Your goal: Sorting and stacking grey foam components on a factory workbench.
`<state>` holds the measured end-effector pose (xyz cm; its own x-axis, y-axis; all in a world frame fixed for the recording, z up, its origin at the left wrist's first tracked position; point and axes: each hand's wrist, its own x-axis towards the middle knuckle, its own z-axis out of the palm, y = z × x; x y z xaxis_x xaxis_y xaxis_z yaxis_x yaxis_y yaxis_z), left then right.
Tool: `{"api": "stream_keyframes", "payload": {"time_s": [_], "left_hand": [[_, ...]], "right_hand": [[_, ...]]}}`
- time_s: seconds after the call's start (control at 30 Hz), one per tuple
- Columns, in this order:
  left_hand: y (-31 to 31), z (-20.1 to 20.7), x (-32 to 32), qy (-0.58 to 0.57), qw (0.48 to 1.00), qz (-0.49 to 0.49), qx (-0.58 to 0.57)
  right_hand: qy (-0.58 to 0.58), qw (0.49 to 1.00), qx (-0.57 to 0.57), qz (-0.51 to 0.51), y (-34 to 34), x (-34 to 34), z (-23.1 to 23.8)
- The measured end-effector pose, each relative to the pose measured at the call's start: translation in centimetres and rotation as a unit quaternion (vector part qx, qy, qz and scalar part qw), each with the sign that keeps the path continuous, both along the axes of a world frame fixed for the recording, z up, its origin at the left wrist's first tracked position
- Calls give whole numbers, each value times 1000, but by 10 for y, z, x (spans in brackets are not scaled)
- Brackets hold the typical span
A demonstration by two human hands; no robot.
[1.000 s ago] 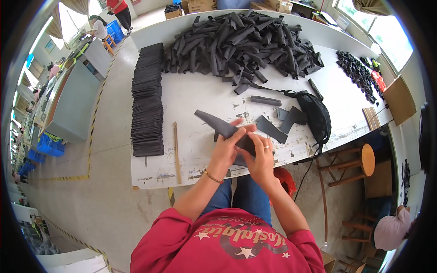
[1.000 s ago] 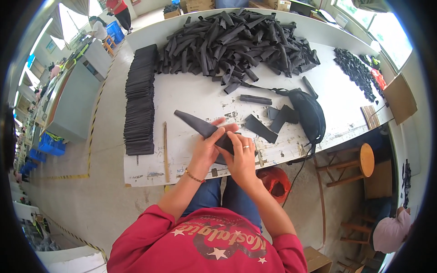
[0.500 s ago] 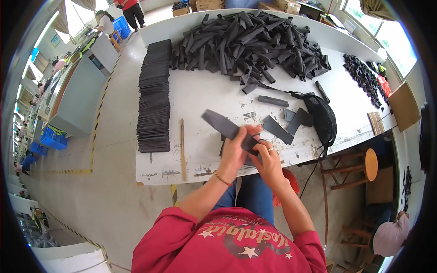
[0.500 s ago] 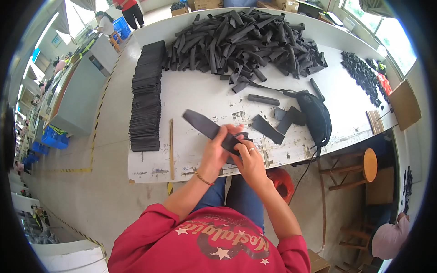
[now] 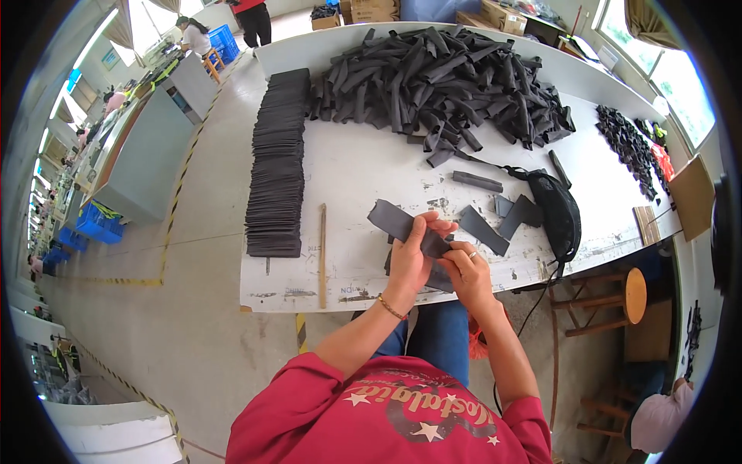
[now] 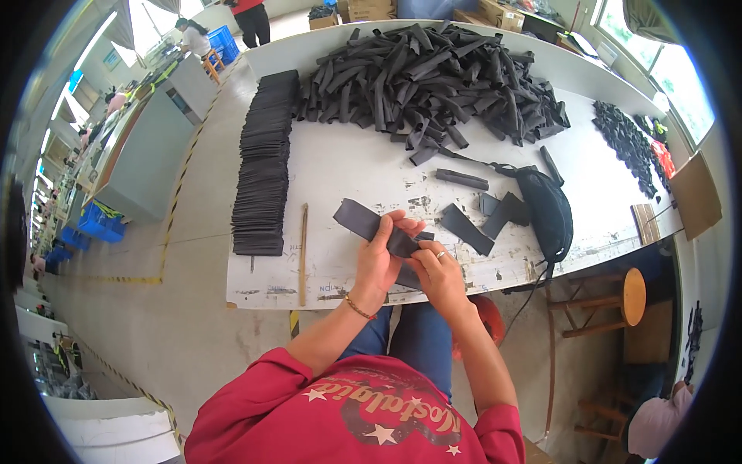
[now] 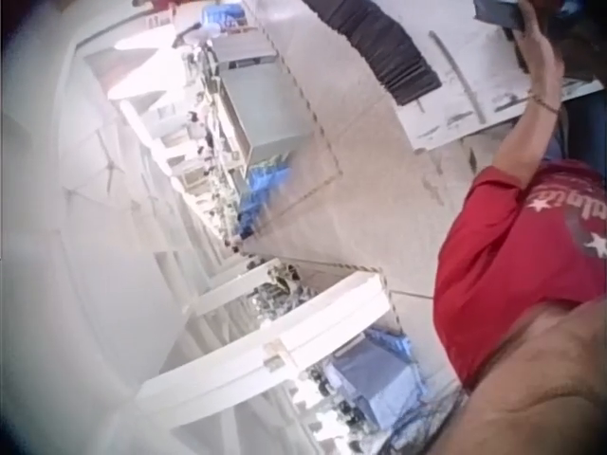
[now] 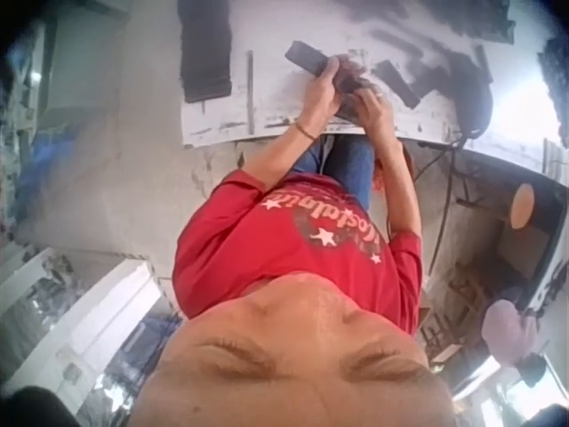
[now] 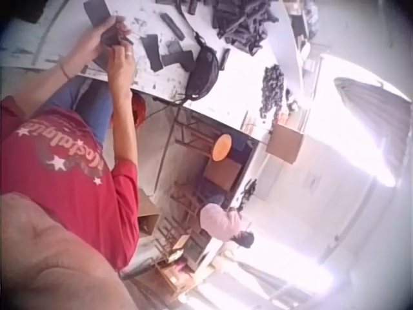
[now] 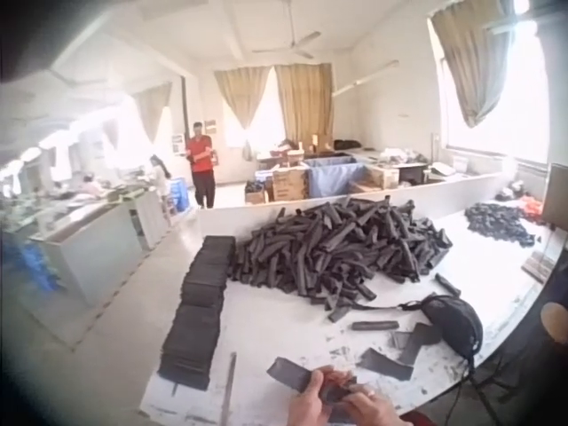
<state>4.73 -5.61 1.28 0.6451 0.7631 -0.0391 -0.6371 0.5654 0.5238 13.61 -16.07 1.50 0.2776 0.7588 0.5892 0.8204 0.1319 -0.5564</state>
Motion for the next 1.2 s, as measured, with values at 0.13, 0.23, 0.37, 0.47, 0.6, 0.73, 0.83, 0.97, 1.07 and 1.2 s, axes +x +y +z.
{"api": "stream_keyframes", "payload": {"time_s": [0.13, 0.23, 0.37, 0.47, 0.6, 0.73, 0.83, 0.97, 1.07, 1.2], "left_hand": [[-4, -1, -1, -11, 1000, -6, 10], [-4, -2, 0, -17, 1000, -11, 15], [-5, -3, 0, -34, 999, -6, 10], [-4, -5, 1, -37, 999, -2, 0], [-4, -10, 1, -40, 999, -3, -13], [-3, -11, 2, -36, 999, -8, -20], [3, -4, -2, -8, 1000, 8, -26], [10, 1, 0, -10, 1000, 22, -3], [23, 11, -8, -13, 998, 55, 18], [37, 10, -19, -29, 997, 43, 63]], "right_hand": [[12, 1000, 4, 6, 2, -1, 3], [16, 1000, 4, 10, 5, -2, 5], [32, 999, 2, 7, 7, -3, 5], [30, 1000, -1, 10, 9, -4, 4], [37, 999, -17, 13, 9, -5, 4], [25, 999, -18, 15, 8, -4, 4], [124, 991, -46, -14, 13, -18, 10], [432, 900, 8, -61, 32, -32, -6], [483, 871, 50, -71, 21, -24, -23], [568, 818, 28, -81, 0, -4, -3]]}}
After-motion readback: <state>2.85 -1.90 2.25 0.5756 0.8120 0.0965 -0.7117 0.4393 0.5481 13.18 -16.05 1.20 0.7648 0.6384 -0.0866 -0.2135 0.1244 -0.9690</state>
